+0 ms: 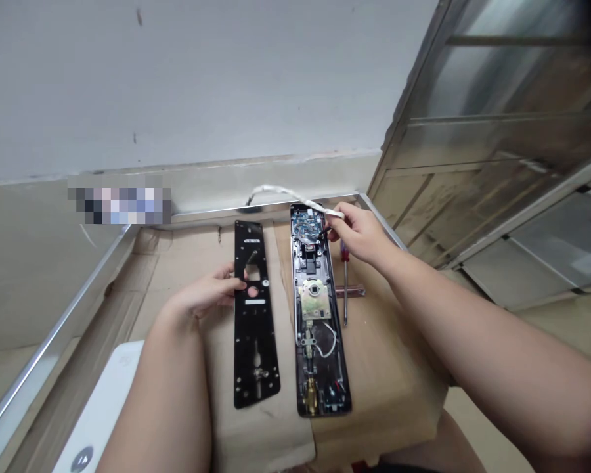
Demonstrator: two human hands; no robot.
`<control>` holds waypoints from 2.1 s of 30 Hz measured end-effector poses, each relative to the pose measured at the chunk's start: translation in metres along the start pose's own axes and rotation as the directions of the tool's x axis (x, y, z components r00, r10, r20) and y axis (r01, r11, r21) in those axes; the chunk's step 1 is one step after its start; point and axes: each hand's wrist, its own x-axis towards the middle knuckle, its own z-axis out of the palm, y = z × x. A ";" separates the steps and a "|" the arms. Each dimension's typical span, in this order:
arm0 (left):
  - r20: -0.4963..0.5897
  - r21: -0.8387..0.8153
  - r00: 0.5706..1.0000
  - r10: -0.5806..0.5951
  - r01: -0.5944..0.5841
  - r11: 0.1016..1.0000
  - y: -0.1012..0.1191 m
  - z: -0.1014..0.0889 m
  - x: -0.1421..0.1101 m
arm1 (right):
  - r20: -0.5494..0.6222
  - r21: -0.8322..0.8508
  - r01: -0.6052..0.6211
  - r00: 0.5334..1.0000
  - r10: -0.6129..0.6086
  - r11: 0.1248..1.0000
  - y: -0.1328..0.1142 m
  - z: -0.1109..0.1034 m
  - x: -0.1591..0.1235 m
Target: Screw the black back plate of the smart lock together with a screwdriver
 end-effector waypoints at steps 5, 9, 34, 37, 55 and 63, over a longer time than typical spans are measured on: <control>0.013 0.073 0.999 -0.034 0.033 0.997 0.001 0.003 0.002 | 0.013 -0.067 0.017 1.000 -0.016 0.998 0.004 0.000 0.001; -0.143 0.195 0.990 -0.019 0.047 0.980 -0.003 0.003 0.008 | 0.023 -0.091 0.031 0.999 -0.029 0.995 0.000 -0.002 0.000; -0.242 0.633 0.950 0.197 0.001 0.774 -0.018 0.000 0.030 | 0.099 -0.412 0.075 0.994 -0.038 0.908 0.001 0.013 0.002; -0.243 0.636 0.948 0.204 -0.003 0.771 -0.020 -0.001 0.030 | 0.124 -0.406 0.066 0.992 -0.016 0.911 0.005 0.012 0.005; -0.185 0.766 0.931 0.314 -0.063 0.639 -0.018 0.007 0.034 | 0.208 -0.646 0.285 0.958 -0.196 0.708 0.002 0.018 0.002; -0.196 0.744 0.932 0.304 -0.061 0.666 -0.018 0.007 0.030 | -0.002 -0.512 0.167 0.981 -0.196 0.843 -0.020 0.000 0.001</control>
